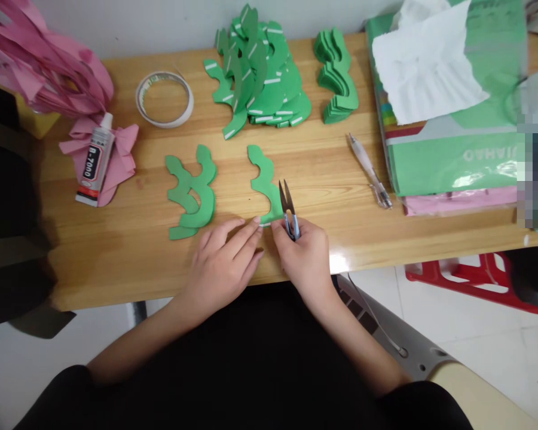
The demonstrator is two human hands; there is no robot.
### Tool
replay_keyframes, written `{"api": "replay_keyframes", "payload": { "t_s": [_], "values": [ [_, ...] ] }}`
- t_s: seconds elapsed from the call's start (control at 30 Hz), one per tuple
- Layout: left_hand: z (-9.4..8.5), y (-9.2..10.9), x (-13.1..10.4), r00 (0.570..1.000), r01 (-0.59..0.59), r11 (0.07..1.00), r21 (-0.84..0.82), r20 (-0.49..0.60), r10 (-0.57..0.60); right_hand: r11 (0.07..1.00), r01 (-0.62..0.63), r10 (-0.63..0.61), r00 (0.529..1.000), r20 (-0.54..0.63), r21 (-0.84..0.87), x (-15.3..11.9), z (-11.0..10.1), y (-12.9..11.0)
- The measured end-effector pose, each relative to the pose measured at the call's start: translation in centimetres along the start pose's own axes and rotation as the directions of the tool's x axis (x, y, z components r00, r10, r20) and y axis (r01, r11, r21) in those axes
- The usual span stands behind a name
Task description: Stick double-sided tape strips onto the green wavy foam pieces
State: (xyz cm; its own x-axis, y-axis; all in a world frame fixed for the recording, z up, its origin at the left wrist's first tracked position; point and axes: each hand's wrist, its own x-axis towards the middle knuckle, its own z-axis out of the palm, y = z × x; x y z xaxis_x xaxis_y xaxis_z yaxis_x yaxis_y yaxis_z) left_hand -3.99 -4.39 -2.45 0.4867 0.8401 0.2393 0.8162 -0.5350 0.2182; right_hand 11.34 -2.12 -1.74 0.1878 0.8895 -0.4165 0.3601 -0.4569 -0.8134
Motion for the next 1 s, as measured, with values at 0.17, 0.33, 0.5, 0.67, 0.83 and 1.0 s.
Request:
{"api": "replay_keyframes", "payload": {
  "t_s": [0.17,0.33,0.5,0.67,0.83,1.0],
  "values": [
    [0.0,0.1,0.1,1.000,-0.010,0.999,0.034,-0.010,0.011,1.000,0.007,-0.007,1.000,-0.013,-0.018,-0.1,0.0,-0.1],
    [-0.1,0.4,0.2,0.999,0.009,0.998,0.067,0.040,-0.011,1.000,0.017,-0.017,1.000,-0.012,-0.015,-0.2,0.0,-0.1],
    [0.0,0.7,0.1,0.997,-0.007,0.991,0.133,0.078,-0.004,0.998,0.042,-0.042,0.999,0.006,-0.036,-0.1,-0.1,-0.1],
    [0.4,0.9,0.2,0.997,-0.055,0.985,0.161,0.057,0.047,0.972,0.141,-0.143,0.990,0.000,-0.186,0.1,-0.5,0.0],
    [0.5,1.1,0.4,0.998,-0.050,0.986,0.159,-0.019,0.054,0.956,0.169,-0.200,0.974,-0.110,-0.242,0.5,-1.9,0.6],
    [0.8,1.5,0.4,0.994,0.023,0.991,0.131,-0.113,-0.008,0.924,0.344,-0.329,0.937,0.114,-0.168,1.0,-3.1,1.4]
  ]
}}
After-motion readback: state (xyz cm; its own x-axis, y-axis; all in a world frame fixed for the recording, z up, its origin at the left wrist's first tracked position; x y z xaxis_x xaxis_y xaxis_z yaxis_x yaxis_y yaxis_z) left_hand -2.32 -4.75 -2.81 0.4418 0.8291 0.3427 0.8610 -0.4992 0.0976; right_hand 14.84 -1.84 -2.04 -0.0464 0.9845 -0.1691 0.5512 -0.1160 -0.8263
